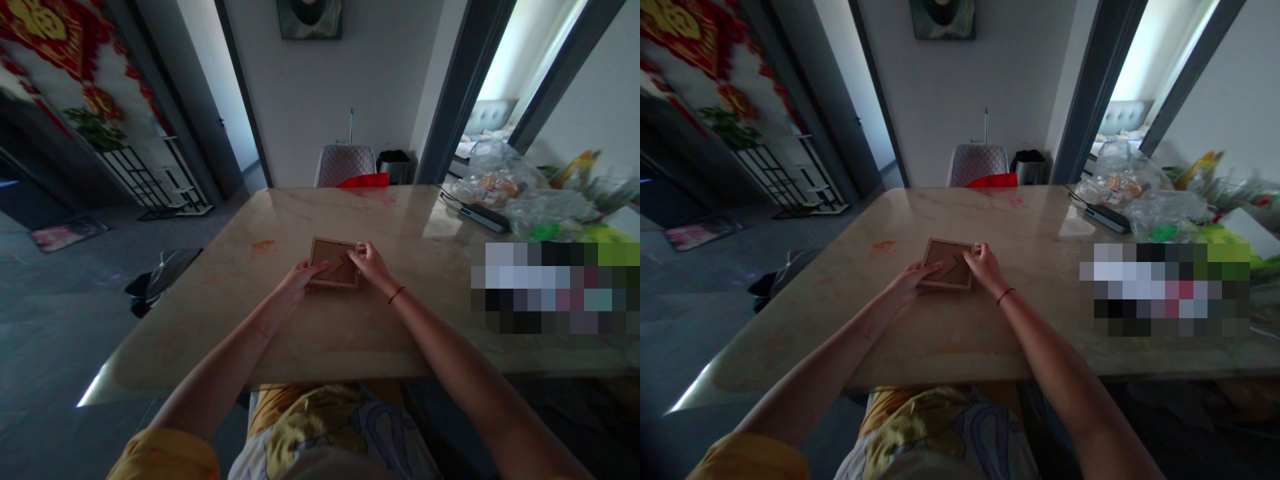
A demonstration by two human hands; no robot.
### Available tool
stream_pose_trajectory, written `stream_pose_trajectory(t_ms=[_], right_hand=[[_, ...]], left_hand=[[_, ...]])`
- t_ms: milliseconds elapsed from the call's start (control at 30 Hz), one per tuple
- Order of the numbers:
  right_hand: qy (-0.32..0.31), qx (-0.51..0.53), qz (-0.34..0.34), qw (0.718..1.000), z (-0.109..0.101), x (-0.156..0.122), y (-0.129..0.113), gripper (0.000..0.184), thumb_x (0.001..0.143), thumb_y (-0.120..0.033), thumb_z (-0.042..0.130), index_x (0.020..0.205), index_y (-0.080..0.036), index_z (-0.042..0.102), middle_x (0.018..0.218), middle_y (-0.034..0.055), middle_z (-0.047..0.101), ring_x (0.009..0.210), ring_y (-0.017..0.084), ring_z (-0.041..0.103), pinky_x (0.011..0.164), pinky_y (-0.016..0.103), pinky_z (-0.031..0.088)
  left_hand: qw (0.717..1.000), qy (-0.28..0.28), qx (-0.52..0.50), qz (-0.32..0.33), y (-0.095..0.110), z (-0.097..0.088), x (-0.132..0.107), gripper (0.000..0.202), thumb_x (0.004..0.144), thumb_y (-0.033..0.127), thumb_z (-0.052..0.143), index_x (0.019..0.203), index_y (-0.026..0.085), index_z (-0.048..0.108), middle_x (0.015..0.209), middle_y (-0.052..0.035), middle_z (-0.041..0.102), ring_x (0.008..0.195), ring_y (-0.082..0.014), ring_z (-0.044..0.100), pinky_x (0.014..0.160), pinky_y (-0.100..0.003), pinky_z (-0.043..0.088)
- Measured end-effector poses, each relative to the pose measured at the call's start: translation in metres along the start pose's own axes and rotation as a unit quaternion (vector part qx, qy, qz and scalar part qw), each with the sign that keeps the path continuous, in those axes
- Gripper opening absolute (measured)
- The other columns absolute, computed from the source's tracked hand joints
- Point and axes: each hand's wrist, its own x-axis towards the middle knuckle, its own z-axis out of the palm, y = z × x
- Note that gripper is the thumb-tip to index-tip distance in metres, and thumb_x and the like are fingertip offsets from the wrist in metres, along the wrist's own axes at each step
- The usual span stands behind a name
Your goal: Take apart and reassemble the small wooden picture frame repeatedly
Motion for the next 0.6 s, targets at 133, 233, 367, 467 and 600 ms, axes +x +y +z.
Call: stream_pose_trajectory(t_ms=[133,233,367,467,600], right_hand=[[-0.056,0.001,0.004,0.998,-0.001,-0.002,-0.001,0.016,0.081,-0.029,0.054,0.085,-0.017,0.063,0.077,0.0062,0.068,0.064,0.014,0.062,0.061,0.026,0.046],[-0.064,-0.022,-0.020,0.997,-0.001,-0.004,-0.005,0.016,0.082,-0.027,0.052,0.077,-0.017,0.064,0.075,0.0070,0.069,0.070,0.016,0.064,0.066,0.027,0.046],[-0.048,-0.029,-0.021,0.998,0.001,-0.008,-0.009,0.028,0.082,-0.042,0.055,0.085,-0.017,0.065,0.085,0.0106,0.070,0.077,0.019,0.065,0.068,0.028,0.046],[-0.044,-0.029,-0.029,0.998,0.001,-0.009,-0.010,0.036,0.083,-0.050,0.051,0.091,-0.016,0.063,0.081,0.0103,0.069,0.074,0.019,0.065,0.063,0.027,0.045],[-0.052,-0.026,-0.054,0.997,-0.002,-0.009,-0.009,0.036,0.090,-0.046,0.039,0.086,-0.017,0.059,0.073,0.0082,0.066,0.065,0.018,0.062,0.057,0.027,0.041]], left_hand=[[0.998,0.061,-0.019,0.010,0.002,-0.001,0.003,0.037,0.059,0.028,0.080,0.091,0.017,0.064,0.086,-0.0063,0.072,0.071,-0.0189,0.067,0.058,-0.028,0.053],[0.997,0.076,-0.020,0.021,0.002,-0.001,0.003,0.037,0.061,0.027,0.078,0.094,0.018,0.062,0.091,-0.0062,0.072,0.078,-0.0199,0.068,0.060,-0.028,0.054],[0.997,0.063,-0.005,0.045,0.001,0.000,0.002,0.042,0.060,0.030,0.079,0.096,0.019,0.060,0.092,-0.0051,0.071,0.081,-0.0204,0.067,0.066,-0.031,0.054],[0.995,0.038,0.008,0.091,-0.001,0.001,0.000,0.049,0.057,0.032,0.080,0.098,0.018,0.059,0.093,-0.0055,0.070,0.086,-0.0202,0.066,0.075,-0.032,0.053],[0.988,0.026,0.043,0.145,0.000,0.003,-0.003,0.052,0.057,0.032,0.081,0.102,0.017,0.058,0.099,-0.0070,0.069,0.092,-0.0208,0.064,0.083,-0.032,0.050]])
